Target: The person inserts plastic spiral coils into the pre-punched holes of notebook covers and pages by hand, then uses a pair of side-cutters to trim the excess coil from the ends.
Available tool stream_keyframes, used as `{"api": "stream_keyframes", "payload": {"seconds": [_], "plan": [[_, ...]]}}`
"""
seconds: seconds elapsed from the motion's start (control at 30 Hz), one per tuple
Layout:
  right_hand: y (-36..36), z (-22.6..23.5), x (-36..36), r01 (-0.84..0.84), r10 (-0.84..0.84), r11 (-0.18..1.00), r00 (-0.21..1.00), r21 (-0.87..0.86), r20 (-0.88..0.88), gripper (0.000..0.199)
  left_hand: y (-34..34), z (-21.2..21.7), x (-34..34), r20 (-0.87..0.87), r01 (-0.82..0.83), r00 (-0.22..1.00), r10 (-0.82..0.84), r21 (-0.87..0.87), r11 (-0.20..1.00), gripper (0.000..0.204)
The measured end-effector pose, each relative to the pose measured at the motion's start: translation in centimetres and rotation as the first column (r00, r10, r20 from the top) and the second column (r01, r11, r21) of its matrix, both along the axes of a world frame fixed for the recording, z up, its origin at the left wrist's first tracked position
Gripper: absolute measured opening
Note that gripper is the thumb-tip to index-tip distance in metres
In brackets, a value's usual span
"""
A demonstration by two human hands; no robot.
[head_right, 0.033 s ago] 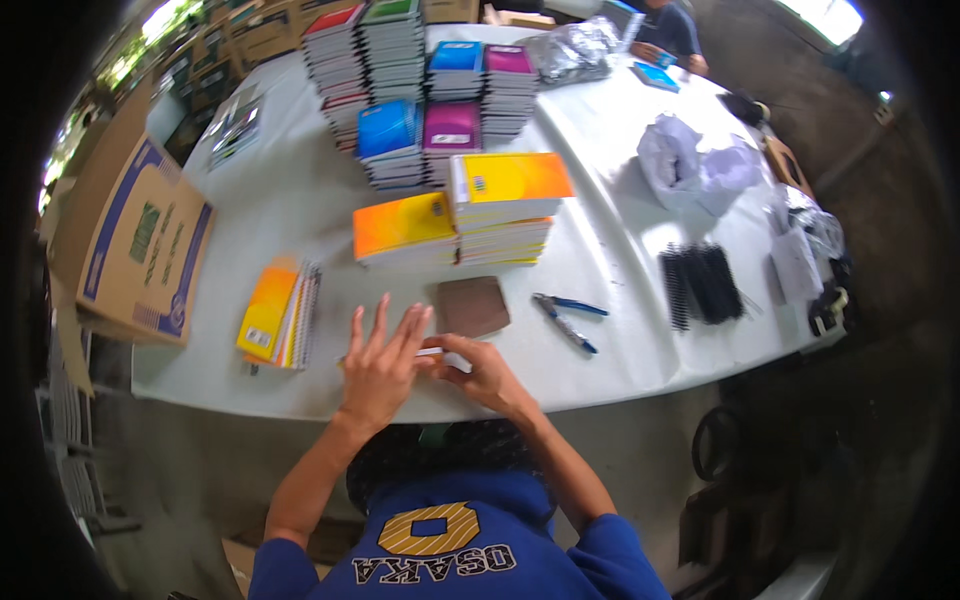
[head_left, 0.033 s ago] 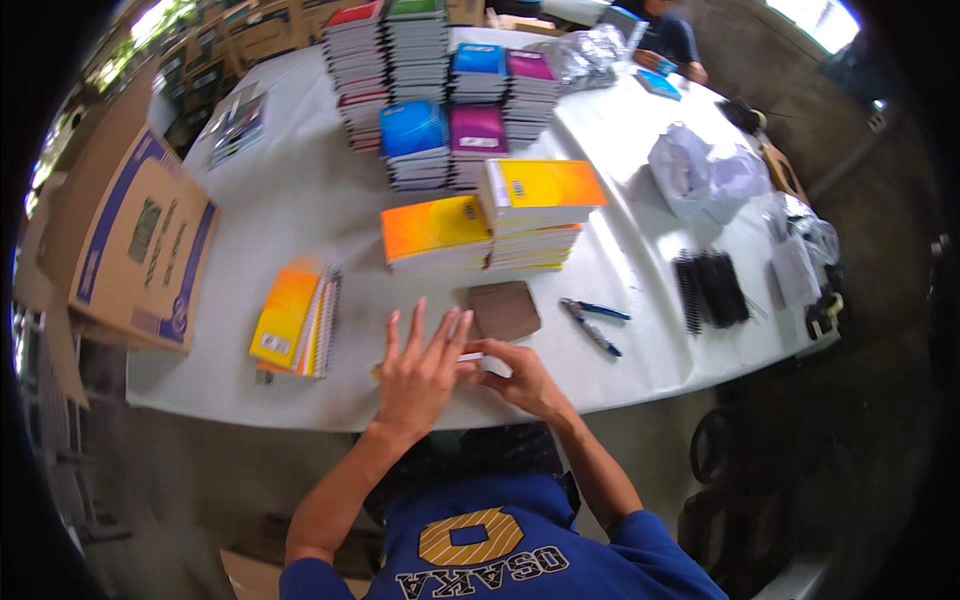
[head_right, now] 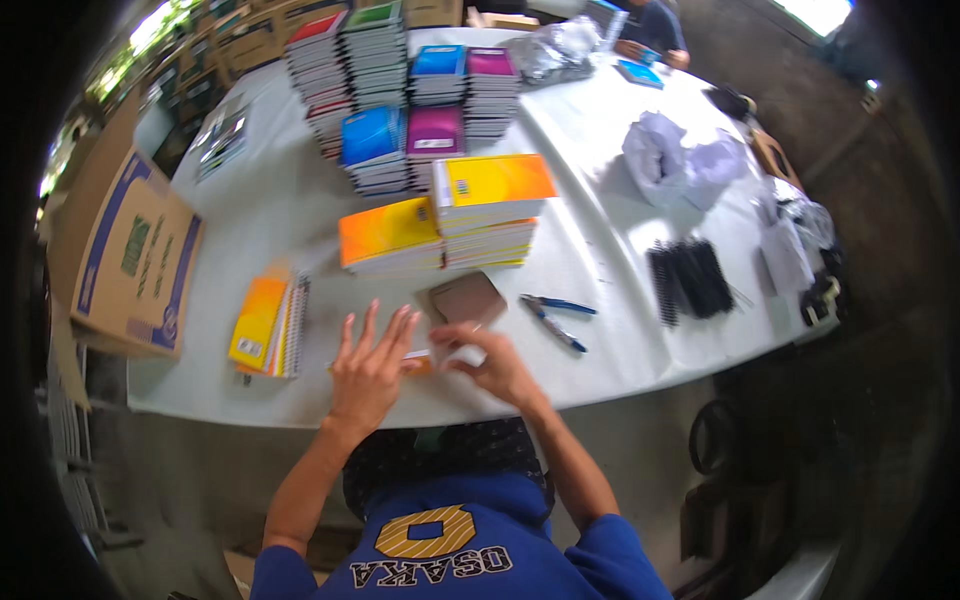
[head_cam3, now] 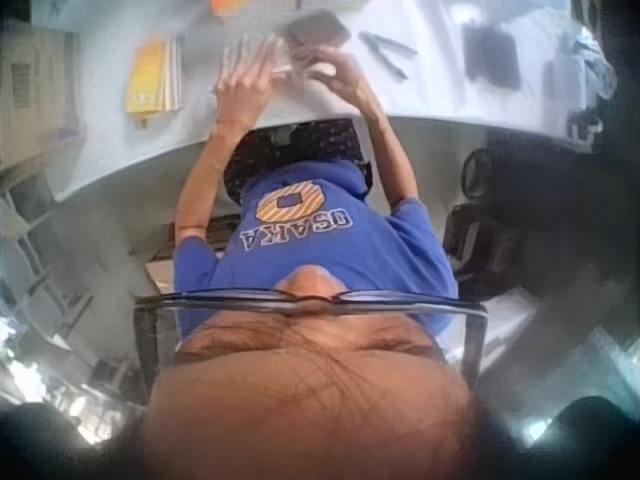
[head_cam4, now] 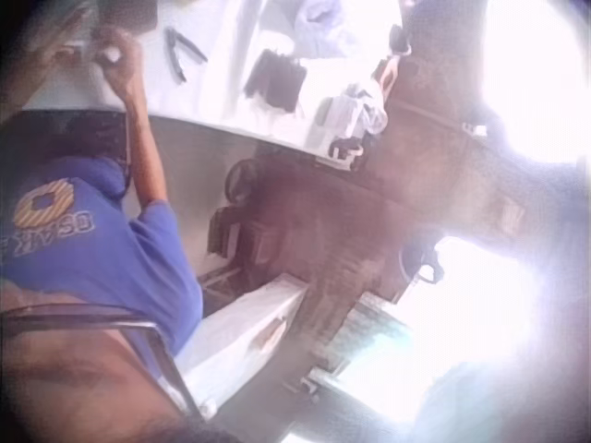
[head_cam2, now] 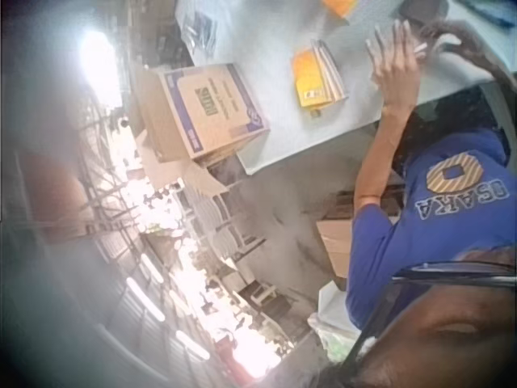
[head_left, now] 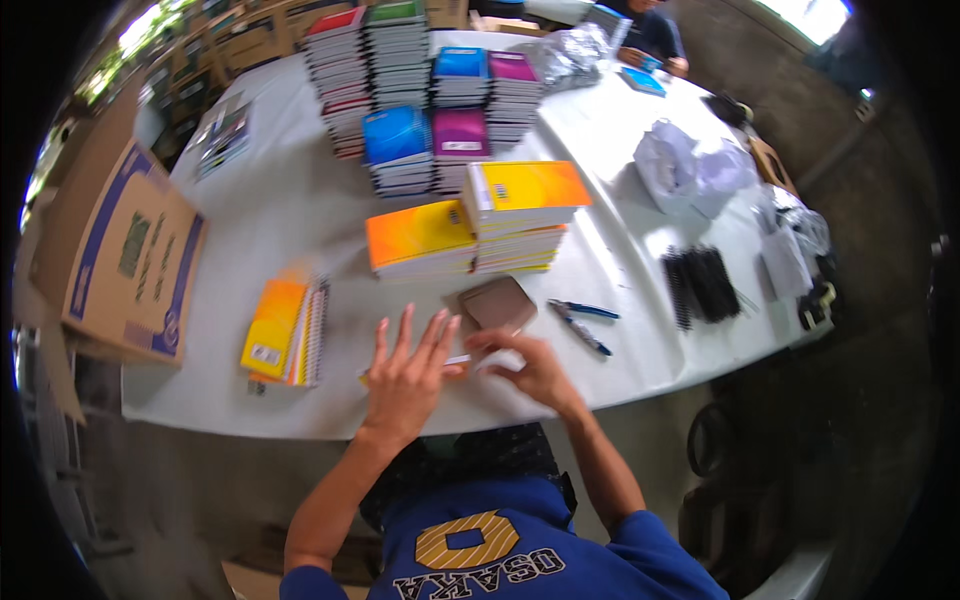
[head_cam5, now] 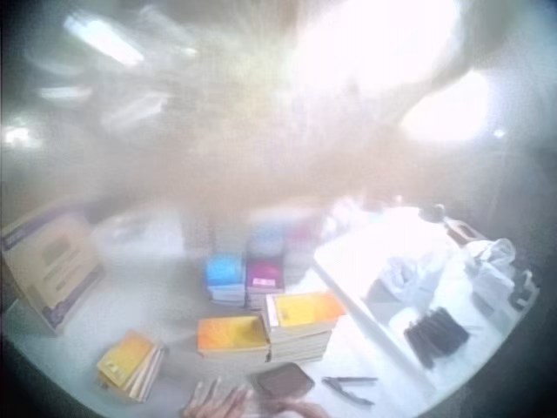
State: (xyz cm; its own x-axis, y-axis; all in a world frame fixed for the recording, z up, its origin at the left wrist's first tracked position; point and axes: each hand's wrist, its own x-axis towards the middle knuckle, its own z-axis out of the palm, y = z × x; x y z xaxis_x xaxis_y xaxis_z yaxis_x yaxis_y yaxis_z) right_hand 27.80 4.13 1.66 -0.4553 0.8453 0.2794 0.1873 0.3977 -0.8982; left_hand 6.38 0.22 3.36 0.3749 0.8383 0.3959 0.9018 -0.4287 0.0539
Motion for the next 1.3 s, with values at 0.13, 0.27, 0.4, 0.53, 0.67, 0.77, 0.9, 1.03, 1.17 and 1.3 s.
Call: {"api": "stream_keyframes", "payload": {"seconds": [0.13, 0.27, 0.4, 0.53, 0.67, 0.77, 0.9, 1.03, 1.17, 1.3], "plan": [[8.9, 0.3, 18.0, 0.76, -0.842, 0.529, 0.525, 0.378, 0.122, 0.01, 0.0, 0.9, 0.2, 0.064, 0.023, 0.998, -0.02, -0.058, 0.998, 0.063], [10.1, -2.7, 26.0, 0.695, -0.893, 0.446, 0.301, 0.564, 0.336, 0.014, 0.2, 0.7, 0.8, 0.073, 0.044, 0.997, -0.039, -0.069, 0.997, 0.064], [8.1, -2.8, 21.3, 0.586, -0.825, 0.561, 0.447, 0.585, 0.345, 0.018, 0.1, 0.9, 0.2, 0.052, 0.011, 0.999, -0.006, -0.097, 0.995, 0.064], [3.5, -1.6, 17.2, 0.649, -0.68, 0.716, 0.567, 0.257, 0.464, 0.035, -0.1, 1.0, 0.1, 0.039, 0.011, 0.999, -0.007, -0.119, 0.993, 0.065], [2.1, -1.5, 15.7, 0.632, -0.676, 0.729, 0.603, 0.264, 0.423, 0.041, 0.1, 1.0, 0.3, 0.049, 0.018, 0.999, -0.012, -0.116, 0.993, 0.064], [2.2, 1.3, 13.6, 0.777, -0.752, 0.629, 0.61, -0.005, 0.248, 0.03, 0.3, 1.0, 0.2, 0.049, 0.046, 0.998, -0.043, -0.059, 0.997, 0.059], [4.0, 1.1, 10.9, 0.583, -0.582, 0.809, 0.773, 0.08, 0.254, 0.02, 0.8, 2.8, -0.7, 0.142, 0.068, 0.989, -0.036, -0.23, 0.971, 0.05], [9.4, -0.4, 19.7, 0.571, -0.938, 0.223, -0.095, 0.79, 0.334, 0.024, 1.4, 3.4, -1.5, 0.129, 0.061, 0.992, -0.007, -0.422, 0.904, 0.043], [11.9, -5.0, 28.5, 0.422, -0.818, 0.372, -0.272, 0.827, 0.506, 0.022, 2.0, 2.7, -1.1, 0.147, 0.089, 0.988, -0.038, -0.359, 0.929, 0.041], [12.0, -3.1, 28.1, 0.454, -0.758, 0.542, -0.098, 0.707, 0.645, 0.024, 1.5, 2.1, -1.7, 0.141, 0.056, 0.99, -0.008, -0.335, 0.941, 0.042]]}}
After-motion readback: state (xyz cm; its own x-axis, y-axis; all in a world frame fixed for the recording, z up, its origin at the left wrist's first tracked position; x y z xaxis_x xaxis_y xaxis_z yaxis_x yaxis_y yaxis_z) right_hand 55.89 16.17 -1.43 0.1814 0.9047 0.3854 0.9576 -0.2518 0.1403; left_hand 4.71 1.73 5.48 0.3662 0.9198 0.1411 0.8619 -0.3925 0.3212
